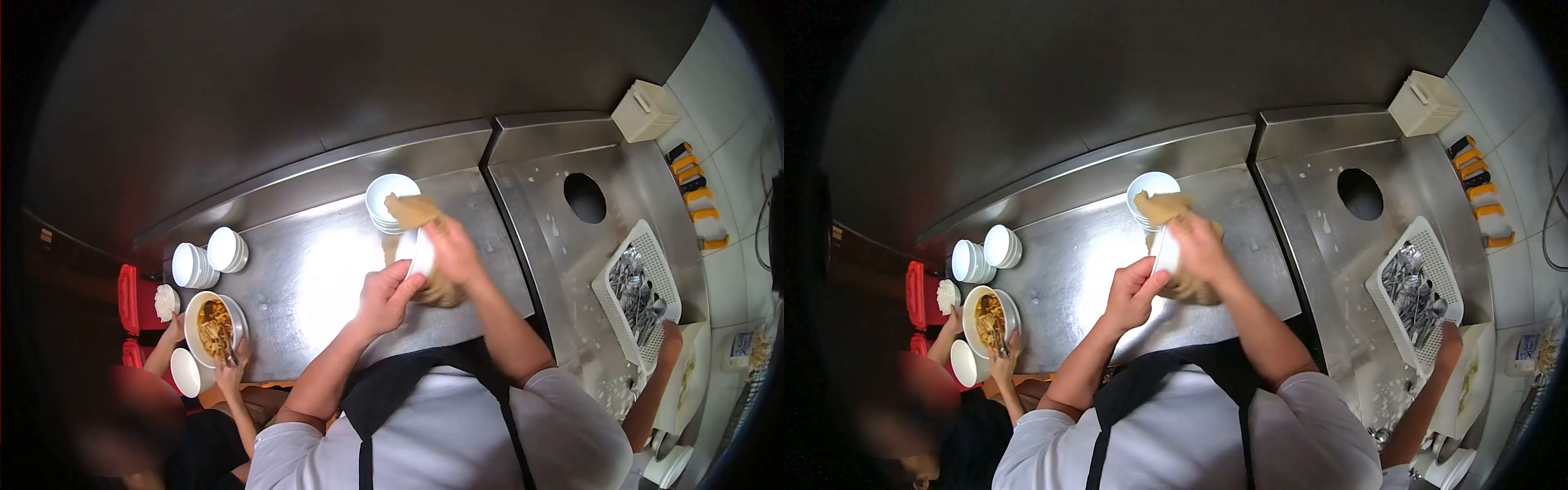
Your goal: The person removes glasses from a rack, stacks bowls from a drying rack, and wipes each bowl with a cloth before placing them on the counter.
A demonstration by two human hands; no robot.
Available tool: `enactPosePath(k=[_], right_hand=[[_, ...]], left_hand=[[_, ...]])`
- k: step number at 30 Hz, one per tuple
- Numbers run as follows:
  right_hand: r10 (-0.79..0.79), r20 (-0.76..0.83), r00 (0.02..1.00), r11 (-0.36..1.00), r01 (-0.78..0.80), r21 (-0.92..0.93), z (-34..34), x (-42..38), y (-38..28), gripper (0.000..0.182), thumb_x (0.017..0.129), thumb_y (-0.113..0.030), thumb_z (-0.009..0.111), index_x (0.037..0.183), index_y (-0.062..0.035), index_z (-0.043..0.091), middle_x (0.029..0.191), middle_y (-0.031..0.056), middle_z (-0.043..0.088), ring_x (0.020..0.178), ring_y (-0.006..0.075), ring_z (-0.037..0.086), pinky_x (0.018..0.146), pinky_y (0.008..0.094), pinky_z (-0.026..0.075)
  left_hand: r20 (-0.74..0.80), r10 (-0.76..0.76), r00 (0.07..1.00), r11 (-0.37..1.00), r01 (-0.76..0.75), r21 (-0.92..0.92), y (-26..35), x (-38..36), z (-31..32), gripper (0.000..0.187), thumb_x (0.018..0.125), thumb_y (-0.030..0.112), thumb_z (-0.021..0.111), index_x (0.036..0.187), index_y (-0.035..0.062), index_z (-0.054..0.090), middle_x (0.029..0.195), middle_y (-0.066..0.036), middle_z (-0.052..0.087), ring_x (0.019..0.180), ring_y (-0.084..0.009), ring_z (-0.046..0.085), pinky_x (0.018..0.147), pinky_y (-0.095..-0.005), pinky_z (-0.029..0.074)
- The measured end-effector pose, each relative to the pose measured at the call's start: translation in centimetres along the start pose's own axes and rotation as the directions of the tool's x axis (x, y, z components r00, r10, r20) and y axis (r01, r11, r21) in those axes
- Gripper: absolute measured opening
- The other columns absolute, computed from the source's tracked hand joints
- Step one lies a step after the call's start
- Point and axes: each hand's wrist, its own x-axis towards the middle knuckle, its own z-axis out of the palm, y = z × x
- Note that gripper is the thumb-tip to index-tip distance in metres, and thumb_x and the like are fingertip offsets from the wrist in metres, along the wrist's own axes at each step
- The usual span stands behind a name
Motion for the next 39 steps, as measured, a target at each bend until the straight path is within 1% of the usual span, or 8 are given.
enactPosePath(k=[4,10,12,15,20,26,32,39], right_hand=[[-0.023,0.025,0.999,0.965,0.016,0.26,-0.4,-0.6,-2.5,0.036,0.1,-0.025,0.054,0.121,0.0034,0.061,0.107,0.0064,0.067,0.093,0.0122,0.063,0.083,0.0269,0.049],[-0.128,0.013,0.992,0.992,0.128,0.0,2.4,-2.2,0.9,0.036,0.095,-0.024,0.062,0.12,0.0023,0.06,0.11,0.0102,0.066,0.1,0.0174,0.062,0.087,0.0315,0.049],[-0.235,0.213,0.948,0.928,0.284,-0.241,2.9,-3.7,0.7,0.037,0.093,-0.024,0.065,0.119,0.0014,0.059,0.11,0.0118,0.066,0.101,0.0199,0.062,0.088,0.0337,0.049],[-0.209,0.595,0.776,0.646,0.566,-0.512,1.6,-2.5,2.9,0.036,0.09,-0.02,0.067,0.119,0.0,0.058,0.109,0.0128,0.065,0.101,0.0224,0.062,0.088,0.0357,0.049],[0.135,0.27,0.953,0.989,-0.115,-0.088,2.7,-4.1,2.6,0.039,0.085,-0.012,0.07,0.121,-0.0008,0.057,0.11,0.0094,0.064,0.103,0.0213,0.061,0.091,0.0365,0.048],[-0.13,0.535,0.835,0.495,0.522,-0.695,2.0,-3.0,4.4,0.049,0.082,-0.021,0.076,0.122,0.0002,0.057,0.118,0.021,0.061,0.108,0.0338,0.061,0.09,0.0398,0.048],[-0.181,0.142,0.973,0.899,0.222,-0.378,3.7,-3.5,2.9,0.028,0.087,-0.017,0.072,0.107,0.001,0.065,0.098,0.0116,0.07,0.087,0.0232,0.067,0.078,0.035,0.051],[-0.175,-0.457,0.872,0.979,0.105,-0.175,0.6,0.4,1.2,0.023,0.096,-0.018,0.058,0.09,0.0032,0.065,0.085,0.0067,0.067,0.076,0.0136,0.061,0.068,0.0321,0.049]], left_hand=[[0.015,0.208,0.978,0.701,-0.138,-0.699,0.3,1.4,-1.6,0.046,0.098,0.019,0.058,0.136,-0.0036,0.045,0.134,-0.014,0.055,0.122,-0.0241,0.054,0.108,-0.0385,0.04],[-0.265,0.448,0.854,0.852,-0.318,0.417,1.1,3.5,-1.6,0.045,0.097,0.016,0.053,0.138,0.0003,0.047,0.136,-0.014,0.052,0.12,-0.0233,0.053,0.104,-0.0341,0.039],[-0.282,-0.021,0.959,0.864,-0.125,-0.488,1.0,3.7,-1.7,0.047,0.093,0.017,0.057,0.136,0.0015,0.05,0.123,-0.011,0.059,0.11,-0.0185,0.056,0.095,-0.031,0.045],[-0.139,-0.042,0.989,0.918,-0.017,-0.397,2.0,3.8,-2.7,0.047,0.09,0.027,0.064,0.129,0.0013,0.058,0.121,-0.014,0.062,0.11,-0.0196,0.059,0.096,-0.0323,0.047],[-0.179,0.317,0.932,0.948,-0.314,0.044,0.2,4.3,-3.5,0.044,0.088,0.027,0.065,0.123,0.0003,0.063,0.115,-0.013,0.066,0.106,-0.0212,0.061,0.095,-0.0335,0.047],[0.089,-0.265,0.96,0.575,0.232,-0.785,0.7,4.6,-3.5,0.048,0.096,0.034,0.054,0.126,-0.0038,0.056,0.114,-0.015,0.063,0.103,-0.0238,0.061,0.092,-0.036,0.05],[-0.355,-0.199,0.913,0.8,-0.058,-0.598,-0.5,4.6,-2.6,0.038,0.099,0.028,0.053,0.123,-0.0012,0.056,0.114,-0.009,0.061,0.097,-0.0164,0.06,0.085,-0.0321,0.05],[-0.009,-0.061,0.998,0.605,0.029,-0.796,-2.0,3.0,-2.9,0.032,0.098,0.027,0.058,0.12,0.0042,0.053,0.117,-0.007,0.06,0.11,-0.0163,0.057,0.102,-0.0352,0.043]])
